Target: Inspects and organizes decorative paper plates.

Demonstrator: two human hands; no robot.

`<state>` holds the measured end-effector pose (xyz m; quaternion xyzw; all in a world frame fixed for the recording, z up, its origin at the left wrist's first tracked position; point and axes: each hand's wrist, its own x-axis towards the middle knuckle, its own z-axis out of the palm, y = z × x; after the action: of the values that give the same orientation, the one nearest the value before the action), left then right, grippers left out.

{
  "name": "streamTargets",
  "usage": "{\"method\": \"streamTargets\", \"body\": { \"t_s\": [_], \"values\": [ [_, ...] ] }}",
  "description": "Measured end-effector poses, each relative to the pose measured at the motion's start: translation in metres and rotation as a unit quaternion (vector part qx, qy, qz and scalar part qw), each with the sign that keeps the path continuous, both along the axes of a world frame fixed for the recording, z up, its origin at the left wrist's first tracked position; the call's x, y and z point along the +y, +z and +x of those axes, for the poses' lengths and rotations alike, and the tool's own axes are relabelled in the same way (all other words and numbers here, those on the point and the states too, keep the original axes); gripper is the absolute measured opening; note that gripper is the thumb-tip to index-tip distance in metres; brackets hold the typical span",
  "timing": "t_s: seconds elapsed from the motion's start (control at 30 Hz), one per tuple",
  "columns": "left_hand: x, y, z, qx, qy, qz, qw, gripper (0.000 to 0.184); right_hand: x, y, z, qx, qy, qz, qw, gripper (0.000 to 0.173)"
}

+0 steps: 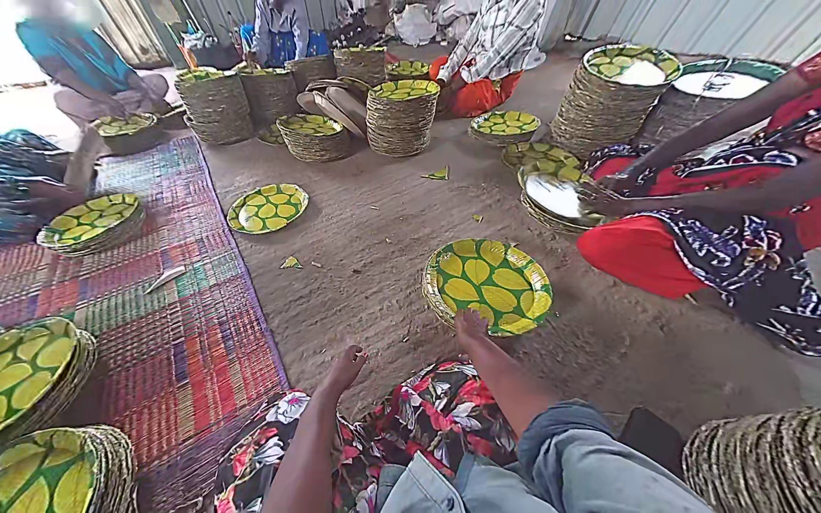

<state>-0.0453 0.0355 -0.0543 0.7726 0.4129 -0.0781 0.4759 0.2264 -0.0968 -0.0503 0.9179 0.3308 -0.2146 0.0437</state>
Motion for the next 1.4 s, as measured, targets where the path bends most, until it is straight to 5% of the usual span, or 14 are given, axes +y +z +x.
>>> {"method": "streamTargets", "body": {
  "t_s": [0.2,0.33,0.4,0.5,0.6,0.67,0.73,0.83,0.93,1.1,1.3,1.4],
  "values": [
    [0.000,0.003,-0.004,0.010,0.005,-0.004,1.000,0.048,-0.005,0.005,0.000,-0.006,0.030,0.003,1.000,0.034],
    [-0.006,0.002,-0.001,-0.002,0.025,0.056,0.998,0.054,-0.004,0.008,-0.002,-0.049,0.071,0.207,0.975,0.036],
    [-0.015,0.006,0.002,-0.028,0.066,0.187,0.980,0.065,0.000,0.010,-0.019,-0.021,0.154,0.273,0.949,0.040],
    [-0.015,0.000,0.009,-0.102,0.132,0.396,0.903,0.072,0.008,-0.011,-0.037,0.022,0.388,0.240,0.890,0.042],
    [-0.018,0.004,0.010,0.004,0.058,0.329,0.942,0.066,0.019,-0.031,-0.036,0.051,0.516,0.120,0.847,0.043],
    [-0.022,-0.005,0.014,0.121,-0.033,0.201,0.972,0.065,0.020,-0.030,-0.033,0.050,0.463,0.032,0.885,0.044],
    [-0.027,-0.015,0.019,0.203,-0.120,0.105,0.966,0.067,0.018,-0.024,-0.028,0.021,0.348,0.060,0.935,0.042],
    [-0.036,-0.022,0.027,0.270,-0.184,0.066,0.943,0.072,0.019,-0.016,-0.019,-0.028,0.150,0.117,0.981,0.055],
    [-0.034,-0.023,0.030,0.273,-0.187,0.068,0.941,0.071,0.018,-0.016,-0.004,-0.010,0.030,0.058,0.998,0.051],
    [-0.024,-0.030,0.027,0.234,-0.168,0.054,0.956,0.063,0.025,-0.020,0.001,-0.033,0.019,0.018,0.999,0.045],
    [-0.017,-0.030,0.027,0.199,-0.152,0.058,0.966,0.058,0.018,-0.011,0.005,-0.096,0.011,0.213,0.972,0.036],
    [-0.025,-0.013,0.025,0.076,-0.043,0.176,0.981,0.069,0.017,-0.005,-0.010,-0.075,0.107,0.315,0.940,0.037]
  ]
}}
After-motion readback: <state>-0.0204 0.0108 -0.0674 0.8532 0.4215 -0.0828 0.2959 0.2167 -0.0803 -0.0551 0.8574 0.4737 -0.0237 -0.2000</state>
